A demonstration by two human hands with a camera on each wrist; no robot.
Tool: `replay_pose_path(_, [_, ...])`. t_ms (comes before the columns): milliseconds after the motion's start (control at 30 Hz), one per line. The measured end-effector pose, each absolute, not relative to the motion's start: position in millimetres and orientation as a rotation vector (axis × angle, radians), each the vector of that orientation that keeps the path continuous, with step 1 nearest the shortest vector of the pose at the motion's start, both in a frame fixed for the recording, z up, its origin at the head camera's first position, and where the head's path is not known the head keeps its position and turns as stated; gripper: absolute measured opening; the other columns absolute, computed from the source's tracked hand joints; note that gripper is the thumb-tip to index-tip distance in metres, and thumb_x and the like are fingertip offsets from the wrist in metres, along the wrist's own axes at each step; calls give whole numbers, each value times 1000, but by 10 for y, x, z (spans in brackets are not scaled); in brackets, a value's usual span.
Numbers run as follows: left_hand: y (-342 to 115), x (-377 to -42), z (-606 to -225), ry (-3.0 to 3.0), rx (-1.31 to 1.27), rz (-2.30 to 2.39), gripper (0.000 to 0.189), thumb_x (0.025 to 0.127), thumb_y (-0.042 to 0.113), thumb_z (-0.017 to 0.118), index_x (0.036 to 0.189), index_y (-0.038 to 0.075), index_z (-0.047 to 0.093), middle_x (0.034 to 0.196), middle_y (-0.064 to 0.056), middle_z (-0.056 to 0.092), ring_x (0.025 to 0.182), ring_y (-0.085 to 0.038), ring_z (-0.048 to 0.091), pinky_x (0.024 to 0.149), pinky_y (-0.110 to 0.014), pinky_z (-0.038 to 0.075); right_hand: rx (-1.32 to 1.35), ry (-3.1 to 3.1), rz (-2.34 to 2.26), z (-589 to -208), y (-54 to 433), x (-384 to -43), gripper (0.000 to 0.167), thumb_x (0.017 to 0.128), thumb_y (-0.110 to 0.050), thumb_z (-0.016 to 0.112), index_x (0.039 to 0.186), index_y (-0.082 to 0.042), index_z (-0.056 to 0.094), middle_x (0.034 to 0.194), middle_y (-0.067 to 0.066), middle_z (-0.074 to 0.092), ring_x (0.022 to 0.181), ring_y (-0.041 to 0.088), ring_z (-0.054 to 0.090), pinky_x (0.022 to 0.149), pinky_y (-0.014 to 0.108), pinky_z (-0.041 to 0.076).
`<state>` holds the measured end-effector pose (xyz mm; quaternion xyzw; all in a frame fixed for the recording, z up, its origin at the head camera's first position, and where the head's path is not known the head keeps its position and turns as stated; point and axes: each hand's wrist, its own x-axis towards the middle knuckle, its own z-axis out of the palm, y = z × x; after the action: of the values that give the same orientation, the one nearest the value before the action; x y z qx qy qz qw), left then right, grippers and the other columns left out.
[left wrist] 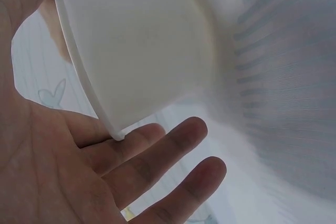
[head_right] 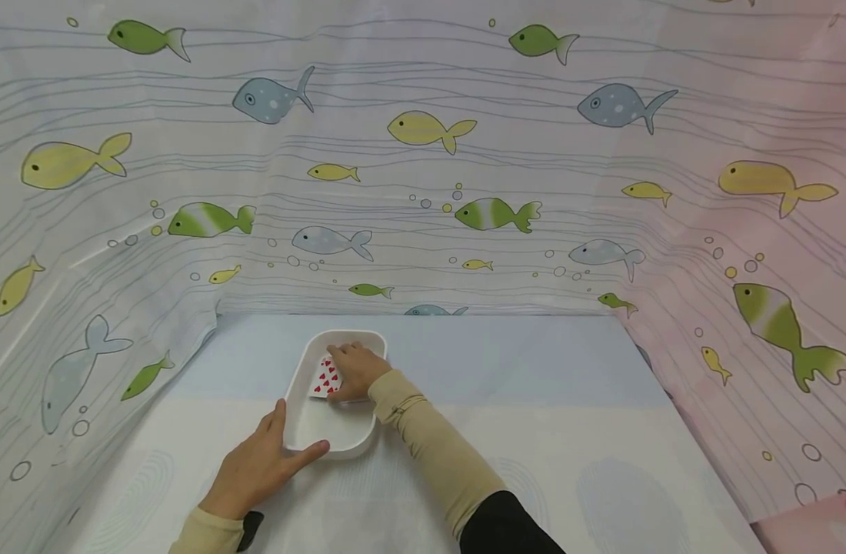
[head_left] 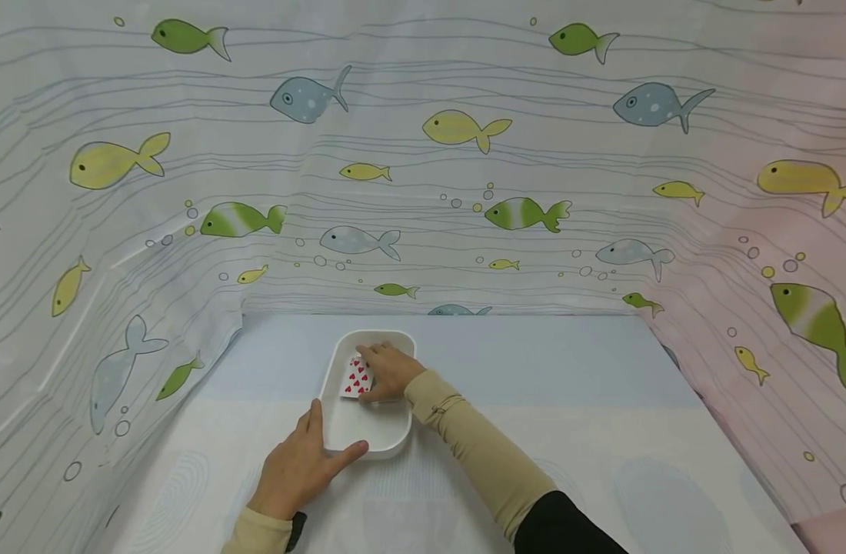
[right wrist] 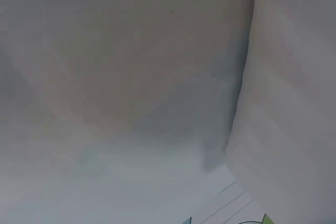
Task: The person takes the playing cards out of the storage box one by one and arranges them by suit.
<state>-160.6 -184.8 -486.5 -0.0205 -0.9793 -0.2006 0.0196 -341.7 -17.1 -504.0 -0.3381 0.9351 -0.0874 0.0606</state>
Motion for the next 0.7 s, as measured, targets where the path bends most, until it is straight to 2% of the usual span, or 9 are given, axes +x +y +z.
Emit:
replay_pose_path(267, [-1852,-1612,-4864,-3063,-57,-630,125,83,83,54,154,-14,22,150,-33,41,122,-44,58,90,-56,50,-1088,2836,-325,-5022,-135,-3398,104,81,-57,79,161,-12,29,154,7,42,141,19,39,114,27,30])
replay_pose_path(467, [-1846,-1601,-4861,-3079,-47,-663,126,82,84,55,155,-13,20,151,-31,41,119,-43,60,90,-55,50,-1099,2843,-455,-4977,-46,-3345,103,80,-56,79,160,-11,31,151,7,41,136,17,40,111,25,35])
replay_pose_path(700, [-1851,-1596,-4846,-3073,-45,-672,125,82,84,55,156,-12,20,151,-30,41,117,-43,61,90,-56,50,-1078,2850,-588,-4944,67,-3312,106,79,-59,78,161,-12,29,152,9,37,130,17,45,108,28,40])
